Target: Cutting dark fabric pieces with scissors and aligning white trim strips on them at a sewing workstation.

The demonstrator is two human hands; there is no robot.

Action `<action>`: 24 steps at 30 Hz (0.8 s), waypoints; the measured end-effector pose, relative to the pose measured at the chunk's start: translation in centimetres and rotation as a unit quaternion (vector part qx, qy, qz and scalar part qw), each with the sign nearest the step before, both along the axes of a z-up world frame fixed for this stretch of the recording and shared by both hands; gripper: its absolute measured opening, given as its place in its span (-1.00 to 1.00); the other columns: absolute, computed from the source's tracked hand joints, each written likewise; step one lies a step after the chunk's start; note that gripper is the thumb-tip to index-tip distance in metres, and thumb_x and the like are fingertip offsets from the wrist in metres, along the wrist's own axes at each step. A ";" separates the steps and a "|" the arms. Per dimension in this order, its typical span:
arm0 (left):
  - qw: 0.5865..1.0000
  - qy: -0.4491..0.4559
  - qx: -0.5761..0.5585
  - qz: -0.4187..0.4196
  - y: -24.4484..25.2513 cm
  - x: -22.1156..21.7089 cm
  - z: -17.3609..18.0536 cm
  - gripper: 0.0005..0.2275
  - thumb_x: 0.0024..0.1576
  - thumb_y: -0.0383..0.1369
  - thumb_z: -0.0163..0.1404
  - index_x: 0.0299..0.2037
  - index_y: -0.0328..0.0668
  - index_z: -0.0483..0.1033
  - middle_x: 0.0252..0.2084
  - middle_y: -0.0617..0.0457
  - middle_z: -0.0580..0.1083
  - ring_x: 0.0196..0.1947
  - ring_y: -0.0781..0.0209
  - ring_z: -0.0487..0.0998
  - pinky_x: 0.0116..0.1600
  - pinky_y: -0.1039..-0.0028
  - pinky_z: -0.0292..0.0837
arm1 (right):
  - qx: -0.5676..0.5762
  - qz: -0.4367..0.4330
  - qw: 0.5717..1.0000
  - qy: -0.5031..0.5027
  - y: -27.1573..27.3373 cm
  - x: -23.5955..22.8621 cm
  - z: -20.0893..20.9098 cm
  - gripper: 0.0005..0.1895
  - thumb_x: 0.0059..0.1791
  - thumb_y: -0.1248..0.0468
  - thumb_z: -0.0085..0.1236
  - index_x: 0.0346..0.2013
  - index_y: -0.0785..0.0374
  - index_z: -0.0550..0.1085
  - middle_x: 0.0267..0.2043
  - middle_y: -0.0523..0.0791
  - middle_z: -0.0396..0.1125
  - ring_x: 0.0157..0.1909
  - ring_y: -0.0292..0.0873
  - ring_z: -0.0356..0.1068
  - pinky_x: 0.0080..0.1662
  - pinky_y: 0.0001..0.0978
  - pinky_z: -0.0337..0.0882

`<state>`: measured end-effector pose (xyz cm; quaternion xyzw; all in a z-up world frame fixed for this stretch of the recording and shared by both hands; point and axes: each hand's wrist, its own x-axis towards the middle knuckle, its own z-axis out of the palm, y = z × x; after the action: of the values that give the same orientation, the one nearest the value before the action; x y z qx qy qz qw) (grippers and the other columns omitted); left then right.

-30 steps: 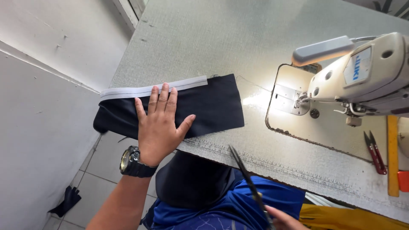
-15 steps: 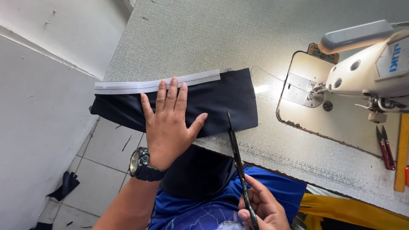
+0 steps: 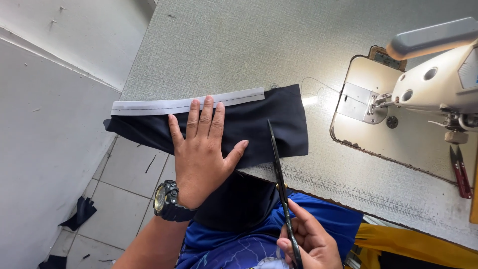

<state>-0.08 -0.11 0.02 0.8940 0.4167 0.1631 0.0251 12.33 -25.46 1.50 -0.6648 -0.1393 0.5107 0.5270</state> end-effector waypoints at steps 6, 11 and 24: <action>1.000 0.009 -0.004 -0.005 -0.5 -0.4 0.1 -0.26 0.21 0.21 -0.11 0.46 -0.15 0.22 0.54 -0.08 0.11 0.56 -0.04 -0.02 0.45 -0.34 -0.13 | 0.058 -0.004 0.998 0.012 1.8 0.0 0.0 -0.17 -0.18 0.45 0.30 0.39 0.28 0.30 -0.51 0.06 0.28 -0.59 -0.17 0.27 -0.58 -0.43 0.37; 1.000 0.006 -0.008 -0.005 -0.6 -0.6 0.2 -0.25 0.19 0.21 -0.08 0.45 -0.14 0.23 0.54 -0.08 0.11 0.56 -0.03 -0.01 0.46 -0.33 -0.13 | 0.007 -0.007 1.000 -0.004 1.6 -0.3 0.0 -0.16 -0.18 0.51 0.27 0.41 0.21 0.31 -0.49 0.06 0.30 -0.64 -0.16 0.25 -0.54 -0.39 0.40; 1.000 0.018 -0.006 -0.007 -1.2 -1.0 0.4 -0.24 0.16 0.24 -0.10 0.45 -0.11 0.21 0.54 -0.08 0.11 0.57 -0.03 -0.03 0.47 -0.30 -0.15 | 0.031 -0.013 0.999 0.007 4.2 0.4 -0.2 -0.17 -0.17 0.52 0.26 0.41 0.27 0.29 -0.49 0.03 0.24 -0.64 -0.17 0.30 -0.64 -0.45 0.36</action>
<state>-1.05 -1.33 0.38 0.8995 0.4118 0.1440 0.0243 12.70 -21.29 1.31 -0.6462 -0.1428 0.5037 0.5553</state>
